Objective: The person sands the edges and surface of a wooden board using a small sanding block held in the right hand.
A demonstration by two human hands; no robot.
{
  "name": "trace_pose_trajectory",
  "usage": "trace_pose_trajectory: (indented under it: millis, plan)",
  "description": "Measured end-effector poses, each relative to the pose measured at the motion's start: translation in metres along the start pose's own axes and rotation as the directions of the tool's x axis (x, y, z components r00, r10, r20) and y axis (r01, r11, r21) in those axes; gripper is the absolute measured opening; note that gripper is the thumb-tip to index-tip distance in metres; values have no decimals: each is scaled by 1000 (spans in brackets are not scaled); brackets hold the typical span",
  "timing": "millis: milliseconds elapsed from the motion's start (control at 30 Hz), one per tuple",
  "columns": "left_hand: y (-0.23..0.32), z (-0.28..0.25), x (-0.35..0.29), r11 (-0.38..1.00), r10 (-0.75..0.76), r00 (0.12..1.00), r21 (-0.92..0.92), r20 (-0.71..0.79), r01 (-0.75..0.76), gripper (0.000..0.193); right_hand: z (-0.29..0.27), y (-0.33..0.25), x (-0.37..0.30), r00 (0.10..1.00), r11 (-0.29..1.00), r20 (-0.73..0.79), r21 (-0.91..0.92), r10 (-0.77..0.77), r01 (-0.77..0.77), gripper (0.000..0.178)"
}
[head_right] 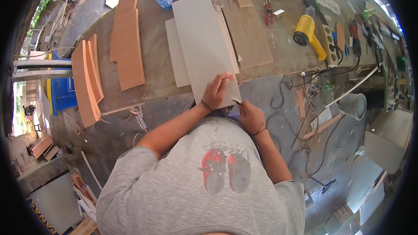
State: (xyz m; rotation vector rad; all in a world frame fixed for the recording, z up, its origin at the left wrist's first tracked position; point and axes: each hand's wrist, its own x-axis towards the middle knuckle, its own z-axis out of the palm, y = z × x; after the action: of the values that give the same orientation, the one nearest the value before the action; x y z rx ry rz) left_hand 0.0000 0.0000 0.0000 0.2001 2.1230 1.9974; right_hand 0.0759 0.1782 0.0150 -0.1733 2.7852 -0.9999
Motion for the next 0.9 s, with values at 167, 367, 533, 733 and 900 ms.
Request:
trace_pose_trajectory:
  millis: [167, 367, 533, 733, 900]
  plan:
    - [-10, -3, -4, 933, 242, 915, 337, -324, -127, 35, 9, 14, 0, 980, 954, -36, 236, 197, -183, 13]
    - [-28, -53, -46, 758, 244, 778, 614, -579, 219, 50, 17, 31, 9, 972, 869, -127, 481, 197, -113, 16]
    - [-12, -72, -63, 911, -348, 850, 69, -396, 406, 51, -3, 16, 23, 970, 780, 121, 577, 212, -242, 18]
    - [9, -112, -39, 692, -591, 800, -579, -109, 432, 55, -32, -25, 32, 938, 524, 320, 780, 136, -342, 16]
    - [37, -114, -29, 727, -511, 846, -600, -150, 333, 47, -30, -33, 38, 919, 544, 391, 761, 52, -355, 14]
